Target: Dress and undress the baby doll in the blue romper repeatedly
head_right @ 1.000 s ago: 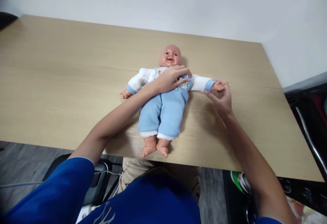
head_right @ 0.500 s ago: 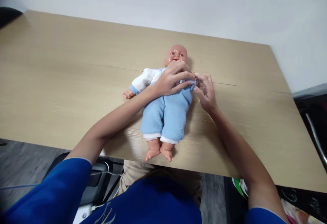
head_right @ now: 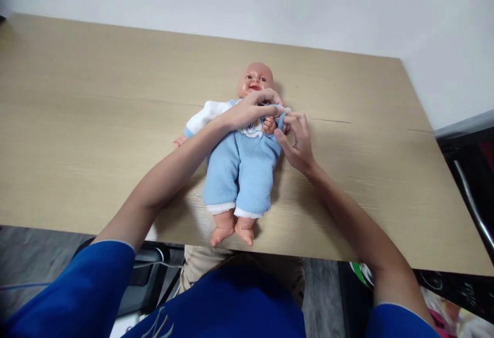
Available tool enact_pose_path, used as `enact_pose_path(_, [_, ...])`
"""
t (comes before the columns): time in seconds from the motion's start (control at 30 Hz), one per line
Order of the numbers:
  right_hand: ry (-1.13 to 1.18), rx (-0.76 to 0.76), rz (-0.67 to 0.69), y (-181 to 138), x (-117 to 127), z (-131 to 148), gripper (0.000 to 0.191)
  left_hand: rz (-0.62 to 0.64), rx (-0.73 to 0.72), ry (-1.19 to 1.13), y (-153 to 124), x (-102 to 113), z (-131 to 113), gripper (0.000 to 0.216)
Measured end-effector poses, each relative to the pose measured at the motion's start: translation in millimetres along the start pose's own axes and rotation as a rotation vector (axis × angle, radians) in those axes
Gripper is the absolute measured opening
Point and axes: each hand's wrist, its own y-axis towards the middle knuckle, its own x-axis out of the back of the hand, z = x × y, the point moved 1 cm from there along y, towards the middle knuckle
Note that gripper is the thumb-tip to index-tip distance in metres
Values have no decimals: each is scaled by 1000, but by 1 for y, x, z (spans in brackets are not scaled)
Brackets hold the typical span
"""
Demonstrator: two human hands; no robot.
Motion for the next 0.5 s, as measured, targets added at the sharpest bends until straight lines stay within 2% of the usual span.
enact_pose_path(0.1, [167, -124, -61, 1, -5, 3, 51, 42, 58, -40, 1, 0, -3, 28])
enact_pose_path(0.2, [478, -331, -95, 2, -8, -3, 49, 64, 100, -4, -1, 2, -6, 44])
enact_pose_path(0.27, [576, -446, -98, 3, -8, -10, 50, 60, 108, 58, -2, 2, -6, 55])
enact_pose_path(0.37, [508, -522, -97, 2, -7, -24, 52, 25, 64, 150, -1, -2, 1, 61])
enact_pose_path(0.5, [343, -499, -136, -3, -4, -42, 54, -29, -21, 307, 2, -10, 15, 51])
